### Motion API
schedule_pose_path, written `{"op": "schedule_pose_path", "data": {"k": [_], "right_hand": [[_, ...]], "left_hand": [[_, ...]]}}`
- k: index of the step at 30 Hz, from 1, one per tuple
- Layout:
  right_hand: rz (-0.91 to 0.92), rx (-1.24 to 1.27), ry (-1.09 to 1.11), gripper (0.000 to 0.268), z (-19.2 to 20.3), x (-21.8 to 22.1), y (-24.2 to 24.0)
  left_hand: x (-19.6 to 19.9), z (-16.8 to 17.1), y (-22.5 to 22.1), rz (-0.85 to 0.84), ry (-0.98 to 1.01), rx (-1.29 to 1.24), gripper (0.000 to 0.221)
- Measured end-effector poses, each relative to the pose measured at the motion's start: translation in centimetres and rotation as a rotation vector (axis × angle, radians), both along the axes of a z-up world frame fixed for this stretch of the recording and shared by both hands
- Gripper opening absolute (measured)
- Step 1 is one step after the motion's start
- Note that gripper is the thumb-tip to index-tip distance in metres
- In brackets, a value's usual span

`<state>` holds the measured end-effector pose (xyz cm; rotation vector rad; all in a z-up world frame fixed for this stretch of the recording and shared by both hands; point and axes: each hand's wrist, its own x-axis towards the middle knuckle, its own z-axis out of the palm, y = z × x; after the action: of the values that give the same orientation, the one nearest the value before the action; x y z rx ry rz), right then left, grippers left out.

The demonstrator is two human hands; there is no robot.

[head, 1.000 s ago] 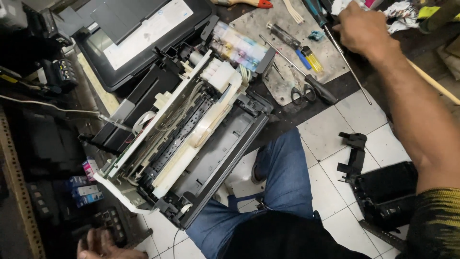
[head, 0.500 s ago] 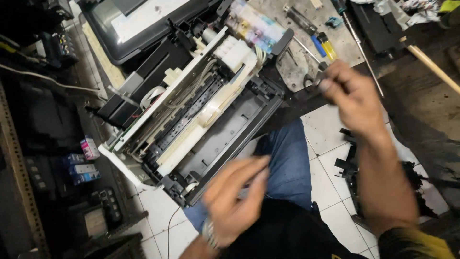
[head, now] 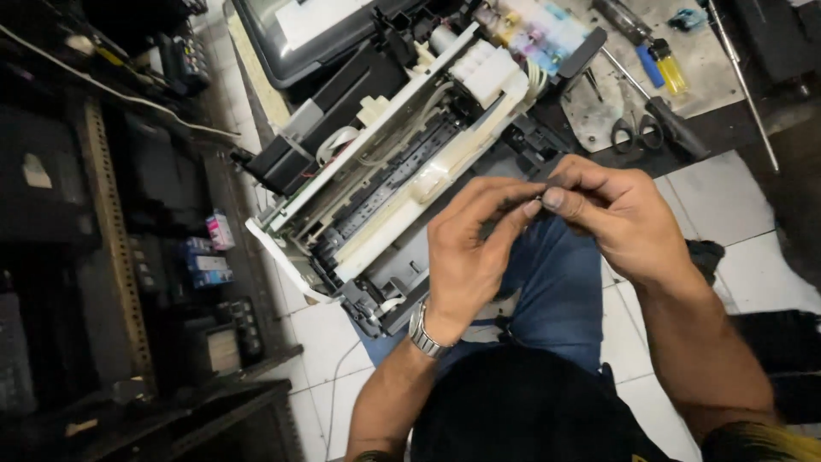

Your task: A person is disassembling an inkjet printer, removing ink cartridges, unscrewing internal components, and detaching the main printing mechanism.

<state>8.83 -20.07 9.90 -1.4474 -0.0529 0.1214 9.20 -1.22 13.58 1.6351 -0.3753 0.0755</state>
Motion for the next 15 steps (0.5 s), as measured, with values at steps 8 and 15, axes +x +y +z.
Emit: {"op": "schedule_pose_path", "data": {"k": [8,15], "right_hand": [[-0.475,-0.626,-0.252,0.012,-4.0,3.4,-8.8],[-0.322,-1.800,-0.352,0.039,-13.7,10.0,-19.8]], "left_hand": [[-1.3,0.0,3.2,0.094,0.006,-0.035,0.015],[-5.6,0.6,9.4,0.228,0.033,0.014,0.018]]}}
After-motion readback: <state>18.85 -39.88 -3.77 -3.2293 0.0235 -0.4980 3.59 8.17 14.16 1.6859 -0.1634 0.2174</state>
